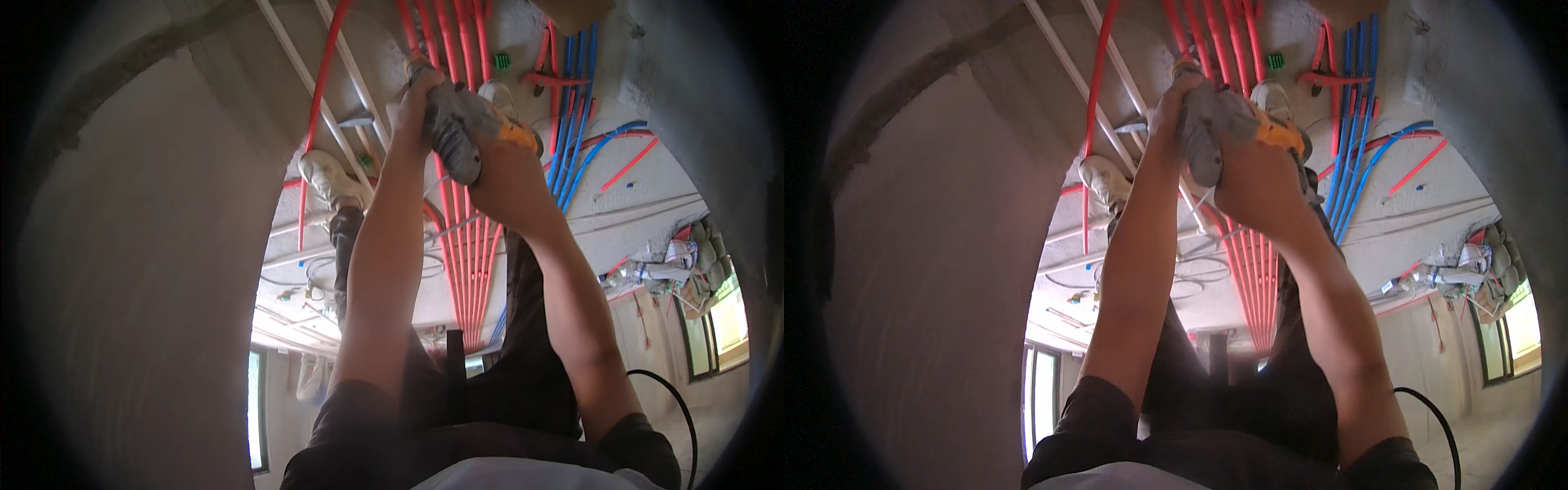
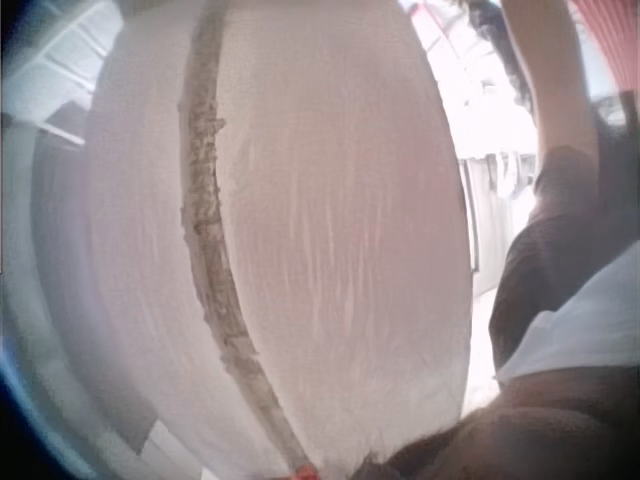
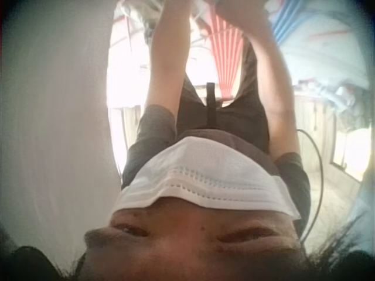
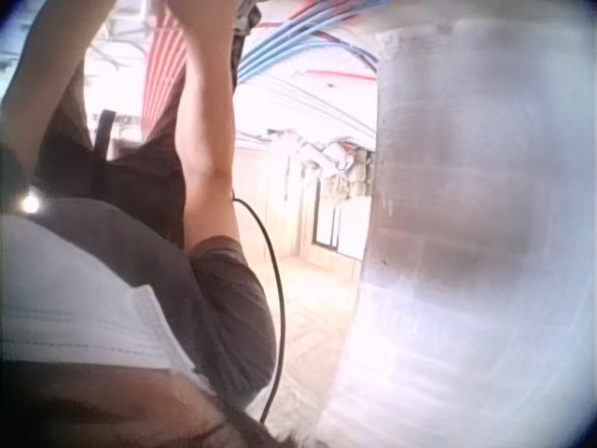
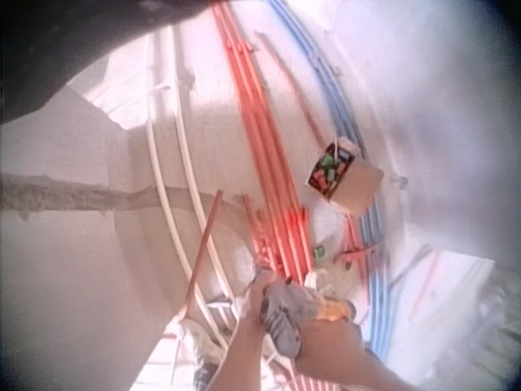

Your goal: The person installs red and blue plastic pipes on a concrete ceiling. They use a power drill to create holes, insert wall plugs, and secure the pipes with a hammer and clips. The person also uses pliers to cut pipe segments and arranges them in parallel lines.

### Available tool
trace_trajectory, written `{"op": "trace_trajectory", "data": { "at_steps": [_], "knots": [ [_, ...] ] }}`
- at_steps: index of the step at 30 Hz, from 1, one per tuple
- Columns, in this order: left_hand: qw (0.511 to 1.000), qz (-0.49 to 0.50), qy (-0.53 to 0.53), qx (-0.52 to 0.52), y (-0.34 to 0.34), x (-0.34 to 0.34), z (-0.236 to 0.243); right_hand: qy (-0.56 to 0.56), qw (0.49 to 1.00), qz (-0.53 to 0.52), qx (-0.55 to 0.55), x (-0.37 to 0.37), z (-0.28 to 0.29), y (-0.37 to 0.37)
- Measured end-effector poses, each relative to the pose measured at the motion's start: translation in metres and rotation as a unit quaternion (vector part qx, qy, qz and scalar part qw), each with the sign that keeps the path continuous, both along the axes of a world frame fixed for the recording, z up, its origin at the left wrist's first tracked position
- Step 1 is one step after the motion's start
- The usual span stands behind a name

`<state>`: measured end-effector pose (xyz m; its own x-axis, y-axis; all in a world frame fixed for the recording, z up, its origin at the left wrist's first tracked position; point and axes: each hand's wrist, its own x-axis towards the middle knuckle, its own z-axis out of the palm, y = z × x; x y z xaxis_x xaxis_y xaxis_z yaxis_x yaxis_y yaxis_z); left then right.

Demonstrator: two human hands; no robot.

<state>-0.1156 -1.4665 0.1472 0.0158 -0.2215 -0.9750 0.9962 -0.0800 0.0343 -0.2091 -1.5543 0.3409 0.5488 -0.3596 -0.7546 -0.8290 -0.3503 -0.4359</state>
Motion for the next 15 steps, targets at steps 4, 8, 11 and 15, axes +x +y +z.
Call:
{"op": "trace_trajectory", "data": {
  "at_steps": [4, 8, 11, 15],
  "knots": [
    [1.000, -0.010, -0.010, -0.012, 0.001, -0.006, -0.002, -0.007, 0.999, -0.039, 0.014, -0.005, 0.003, -0.004],
    [0.991, -0.075, -0.113, -0.013, 0.024, -0.009, 0.065, 0.018, 0.999, -0.006, 0.032, -0.020, 0.043, 0.026],
    [0.995, -0.032, -0.084, -0.036, 0.074, -0.015, 0.093, -0.035, 0.992, -0.094, 0.073, -0.031, 0.066, 0.058],
    [0.992, 0.064, 0.046, -0.100, 0.174, -0.041, 0.028, -0.036, 0.979, -0.177, 0.093, -0.030, 0.076, 0.097]
  ]
}}
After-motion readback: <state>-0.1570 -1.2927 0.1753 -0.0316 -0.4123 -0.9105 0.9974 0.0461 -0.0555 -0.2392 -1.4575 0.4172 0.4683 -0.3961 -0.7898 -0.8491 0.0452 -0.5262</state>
